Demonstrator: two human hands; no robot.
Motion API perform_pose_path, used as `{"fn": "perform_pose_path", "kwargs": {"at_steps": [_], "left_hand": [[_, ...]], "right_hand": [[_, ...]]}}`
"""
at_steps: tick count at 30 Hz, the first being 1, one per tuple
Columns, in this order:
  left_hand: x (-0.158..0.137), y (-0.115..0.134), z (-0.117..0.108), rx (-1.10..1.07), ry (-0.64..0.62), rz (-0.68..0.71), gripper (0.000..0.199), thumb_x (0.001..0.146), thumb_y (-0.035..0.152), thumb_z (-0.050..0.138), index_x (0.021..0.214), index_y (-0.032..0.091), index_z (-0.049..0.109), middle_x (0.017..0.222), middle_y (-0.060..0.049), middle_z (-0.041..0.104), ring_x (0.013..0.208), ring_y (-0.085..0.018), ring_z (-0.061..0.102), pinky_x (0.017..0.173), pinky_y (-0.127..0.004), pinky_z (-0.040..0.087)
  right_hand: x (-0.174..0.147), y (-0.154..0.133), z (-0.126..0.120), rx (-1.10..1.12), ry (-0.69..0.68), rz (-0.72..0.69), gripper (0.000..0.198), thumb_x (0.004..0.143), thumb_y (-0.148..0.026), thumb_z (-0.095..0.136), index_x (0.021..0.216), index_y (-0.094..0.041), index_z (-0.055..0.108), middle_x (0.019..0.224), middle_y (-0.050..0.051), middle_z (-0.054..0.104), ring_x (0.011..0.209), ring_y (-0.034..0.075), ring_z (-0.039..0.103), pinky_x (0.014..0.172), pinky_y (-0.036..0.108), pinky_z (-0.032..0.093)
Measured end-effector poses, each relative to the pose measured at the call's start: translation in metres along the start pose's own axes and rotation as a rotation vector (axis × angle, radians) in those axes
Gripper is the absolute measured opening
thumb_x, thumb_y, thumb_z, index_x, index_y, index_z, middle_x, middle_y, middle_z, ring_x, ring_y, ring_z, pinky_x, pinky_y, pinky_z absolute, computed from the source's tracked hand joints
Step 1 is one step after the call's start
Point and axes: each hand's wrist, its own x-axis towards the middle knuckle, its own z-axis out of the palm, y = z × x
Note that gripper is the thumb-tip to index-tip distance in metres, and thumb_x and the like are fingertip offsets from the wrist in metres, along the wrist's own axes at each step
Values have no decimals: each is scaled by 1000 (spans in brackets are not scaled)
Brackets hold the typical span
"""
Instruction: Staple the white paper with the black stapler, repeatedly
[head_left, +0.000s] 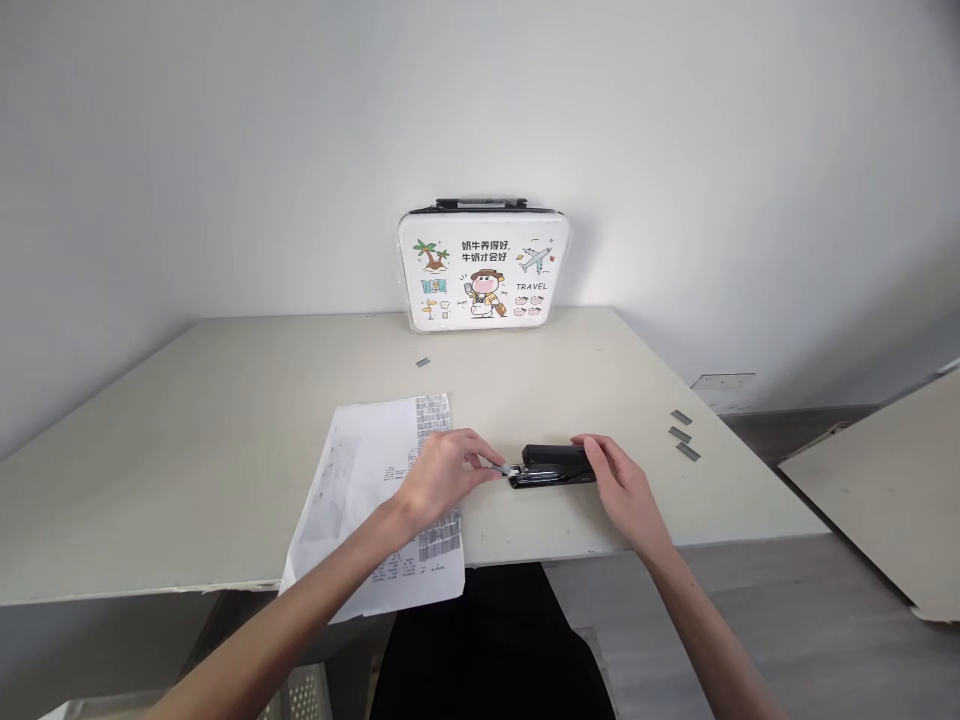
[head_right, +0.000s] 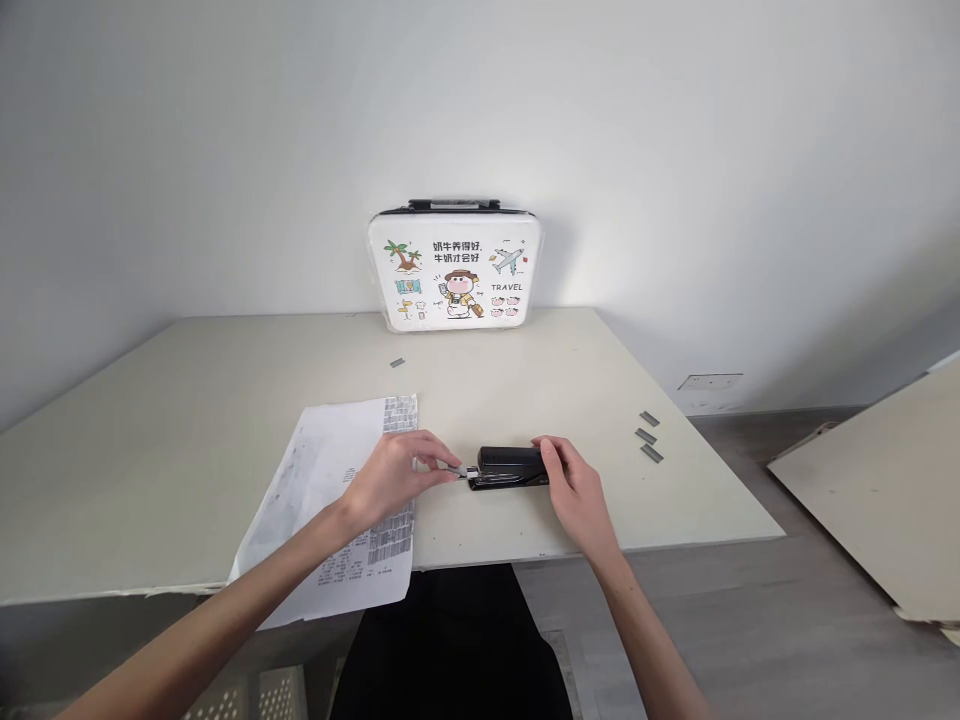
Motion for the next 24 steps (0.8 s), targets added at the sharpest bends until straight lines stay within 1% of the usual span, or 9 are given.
{"fn": "perform_pose_path", "kwargs": {"at_steps": [4,7,12,15,17,20,22,24], "left_hand": [[1,1,1,27,-17,-9,9,84,20,81,89,27,84,98,0,78,75,-15,71,74,-29,59],[1,3,2,50,-29,-15,11,83,18,81,88,27,83,99,0,78,74,-15,71,74,-29,59],[2,7,4,85,-54,-21,9,85,20,78,89,26,83,101,-1,78,75,-17,71,71,-30,58],[1,5,6,109,-69,-16,11,84,20,79,93,26,82,103,-1,77,75,-16,71,71,-30,57],[-1,1,5,120,-61,-9,14,84,23,80,97,27,81,106,-1,76,76,-16,71,71,-30,56],[-6,-8,0,118,-35,-4,20,85,33,81,104,27,79,109,-2,77,80,-18,71,71,-31,56],[-8,-14,-6,98,-36,9,22,87,39,80,104,26,79,107,-3,77,81,-18,70,73,-31,57],[-9,-19,-12,66,-59,39,21,89,42,78,101,26,81,103,-3,78,80,-17,70,75,-31,57]], "right_hand": [[0,-1,0,7,1,2,52,102,-66,44,125,-27,70,133,8,70,119,28,64,94,37,51],[0,0,0,3,3,7,52,102,-66,44,124,-27,70,133,8,71,117,28,65,93,37,51],[1,2,0,-2,0,8,52,102,-66,44,124,-27,70,133,8,71,118,28,65,91,37,52],[2,3,0,-9,4,6,52,102,-67,43,123,-27,70,131,8,71,116,28,65,90,37,52],[2,3,0,-7,6,-6,52,101,-67,44,122,-27,71,130,9,72,115,28,65,90,37,52],[2,3,0,-4,6,-11,53,101,-67,44,124,-27,71,129,9,72,115,29,65,91,38,52],[1,2,0,0,10,-7,54,101,-67,44,125,-27,71,128,9,72,114,28,65,90,38,52],[0,1,1,-5,32,-2,54,101,-67,45,123,-27,72,129,9,72,113,28,66,88,37,52]]}}
